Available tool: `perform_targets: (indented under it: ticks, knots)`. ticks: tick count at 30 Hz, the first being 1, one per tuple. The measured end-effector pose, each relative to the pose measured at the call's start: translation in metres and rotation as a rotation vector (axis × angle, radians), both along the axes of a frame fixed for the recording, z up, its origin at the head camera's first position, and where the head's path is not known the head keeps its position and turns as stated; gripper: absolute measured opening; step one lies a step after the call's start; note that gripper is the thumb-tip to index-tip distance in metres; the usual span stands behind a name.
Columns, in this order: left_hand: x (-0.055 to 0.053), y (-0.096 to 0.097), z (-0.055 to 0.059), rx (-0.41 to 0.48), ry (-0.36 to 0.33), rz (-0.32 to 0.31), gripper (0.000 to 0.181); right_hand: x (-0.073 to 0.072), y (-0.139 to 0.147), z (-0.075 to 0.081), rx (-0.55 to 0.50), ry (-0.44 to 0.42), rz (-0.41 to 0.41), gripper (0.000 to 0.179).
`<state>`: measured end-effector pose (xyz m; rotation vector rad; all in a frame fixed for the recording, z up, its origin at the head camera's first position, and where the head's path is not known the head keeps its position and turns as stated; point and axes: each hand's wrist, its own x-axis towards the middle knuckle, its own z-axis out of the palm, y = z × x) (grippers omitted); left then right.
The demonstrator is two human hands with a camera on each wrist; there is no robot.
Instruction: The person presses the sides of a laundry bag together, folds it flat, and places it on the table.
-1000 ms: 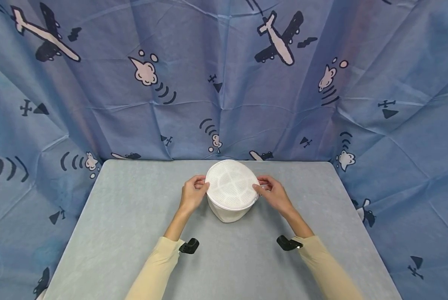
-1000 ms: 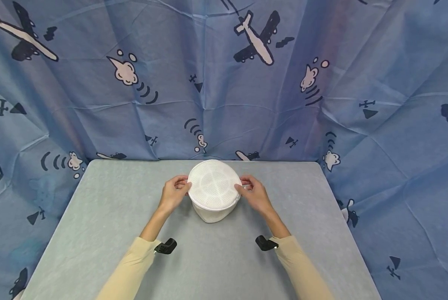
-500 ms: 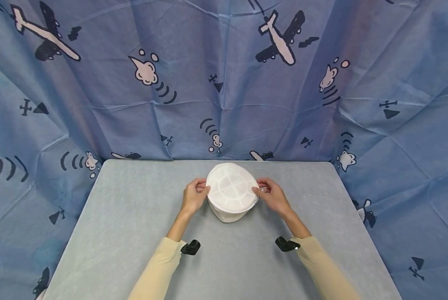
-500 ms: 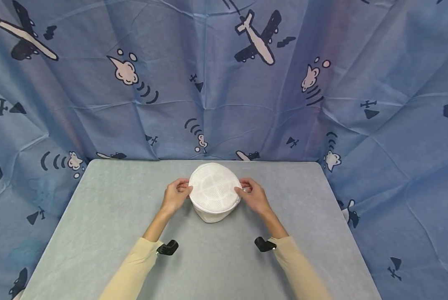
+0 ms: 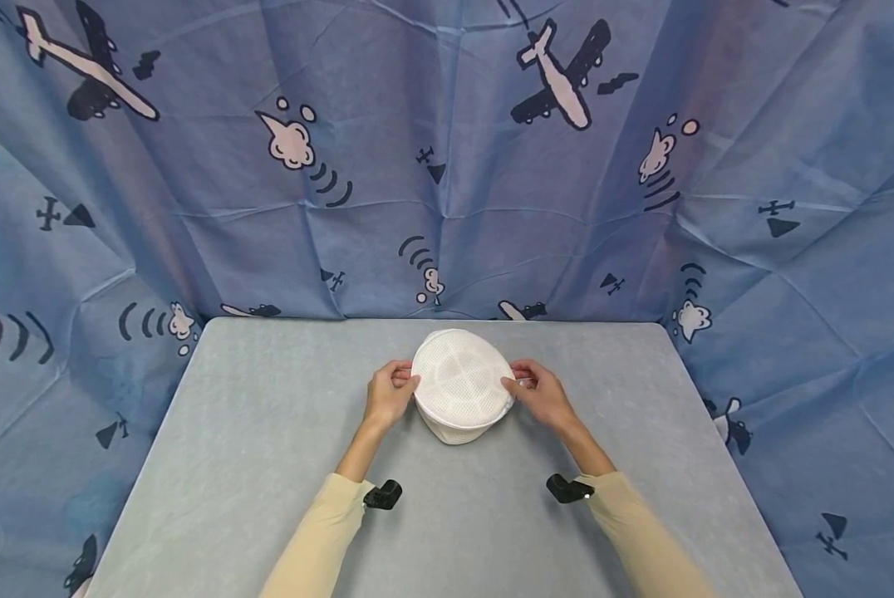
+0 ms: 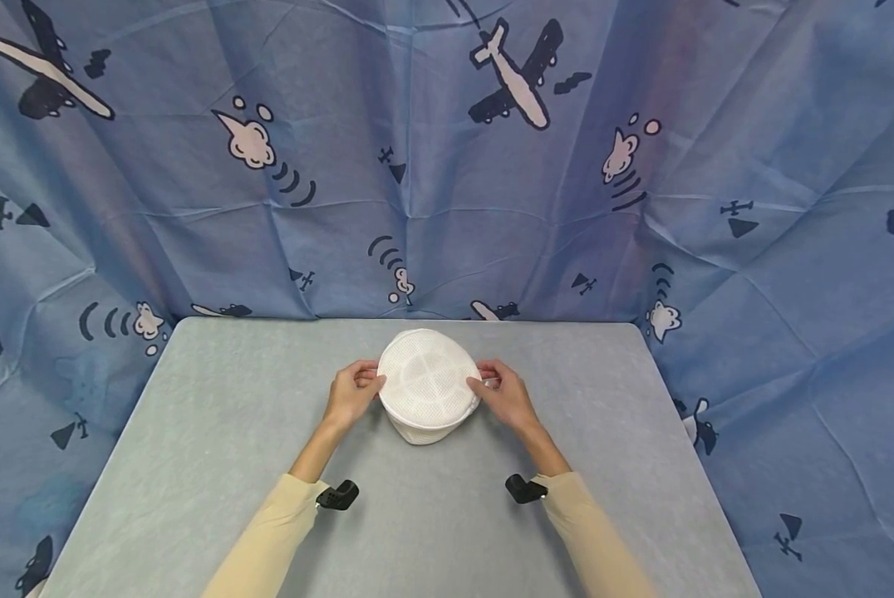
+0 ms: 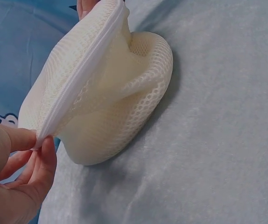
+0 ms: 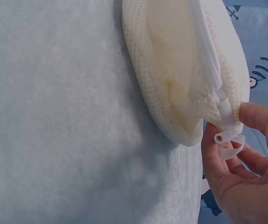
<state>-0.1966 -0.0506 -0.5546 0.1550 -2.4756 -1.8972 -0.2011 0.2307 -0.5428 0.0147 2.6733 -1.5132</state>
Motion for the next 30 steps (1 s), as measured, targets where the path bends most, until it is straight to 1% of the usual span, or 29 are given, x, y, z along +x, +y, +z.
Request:
perform_targets:
  ticks: [8,19,26,30]
  knots:
    - [-0.001,0.001,-0.006,-0.017,-0.007,0.014,0.025,-0.001,-0.001,-0.008,-0.004,-0.003,0.0,0.037]
    - [-0.001,0.003,-0.013,-0.04,-0.054,0.025,0.026,-0.003,-0.004,-0.017,-0.016,-0.008,0.0,0.036]
    - [-0.001,0.004,-0.02,-0.042,-0.044,0.033,0.026,-0.003,-0.006,-0.022,-0.001,-0.011,-0.01,0.035]
    - [-0.002,0.004,-0.02,-0.068,-0.045,0.027,0.027,-0.003,-0.004,-0.023,0.021,-0.003,0.0,0.035]
